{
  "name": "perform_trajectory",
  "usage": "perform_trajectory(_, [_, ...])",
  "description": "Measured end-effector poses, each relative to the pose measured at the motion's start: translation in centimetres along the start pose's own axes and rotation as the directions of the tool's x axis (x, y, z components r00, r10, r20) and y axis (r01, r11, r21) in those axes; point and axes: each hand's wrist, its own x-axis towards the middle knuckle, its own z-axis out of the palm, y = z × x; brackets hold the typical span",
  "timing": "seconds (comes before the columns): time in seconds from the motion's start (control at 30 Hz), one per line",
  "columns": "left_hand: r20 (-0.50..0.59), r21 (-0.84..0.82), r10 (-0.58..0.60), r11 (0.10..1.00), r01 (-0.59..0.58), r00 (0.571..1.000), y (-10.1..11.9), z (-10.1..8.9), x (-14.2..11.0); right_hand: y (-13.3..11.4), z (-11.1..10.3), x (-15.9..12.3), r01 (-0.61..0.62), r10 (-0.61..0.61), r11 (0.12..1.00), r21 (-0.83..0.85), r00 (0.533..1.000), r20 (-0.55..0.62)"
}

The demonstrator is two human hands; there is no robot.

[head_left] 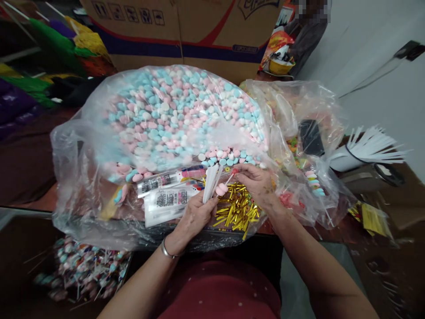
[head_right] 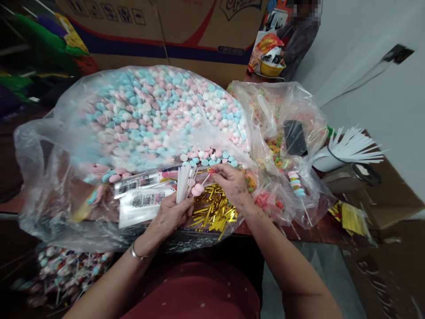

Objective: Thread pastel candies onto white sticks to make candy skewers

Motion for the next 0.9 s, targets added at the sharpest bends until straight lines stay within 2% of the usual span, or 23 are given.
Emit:
perform_trajectory(0.1, [-0.003,0.016,0.003,1.0,-0.003,1.0,0.1,0.0,0.0,-0.5,-0.1,-0.3,0.149,-0.15,0.972,-0.179,0.989,0.01])
perform_trajectory(0.2, [-0.007,0.02,0.0,1.0,0.0,1.0,0.1,0.0,0.0,-0.9,-0.2,-0.5,0.323,-0.327,0.873,-0.365,0.943,0.053])
perform_trajectory(0.3, [-0.006,0.016,0.0,1.0,0.0,1.0,0.0,0.0,0.1,-0.6,0.0,-0.7,0.4,-0.401,0.819,-0.41,0.912,0.088])
perform_trajectory(0.47, [-0.021,-0.007,-0.014,1.0,0.014,1.0,0.0,0.0,-0.1,0.4,1.2,-1.8,0.411,-0.376,0.837,-0.362,0.912,0.164])
perform_trajectory(0.6, [-0.045,-0.106,-0.055,0.993,0.05,0.997,0.3,0.1,-0.4,-0.4,1.3,-2.1,0.386,-0.309,0.86,-0.334,0.914,0.262])
perform_trajectory(0.67, [-0.078,-0.183,-0.07,0.982,0.055,0.994,0.4,0.2,-0.5,-1.2,0.7,-1.3,0.287,-0.225,0.896,-0.34,0.951,0.211])
perform_trajectory(0.73, [-0.131,-0.253,-0.069,0.967,0.034,0.989,0.6,0.3,-0.6,-1.9,0.1,0.2,0.189,-0.159,0.906,-0.378,0.981,0.109])
perform_trajectory(0.8, [-0.195,-0.317,-0.062,0.948,-0.003,0.979,0.8,0.3,-0.6,-2.4,0.0,2.0,0.184,-0.151,0.861,-0.474,0.983,0.106])
perform_trajectory(0.9, [-0.267,-0.379,-0.065,0.924,-0.043,0.961,1.1,0.4,-0.6,-2.5,1.7,4.1,0.309,-0.108,0.705,-0.638,0.937,0.333])
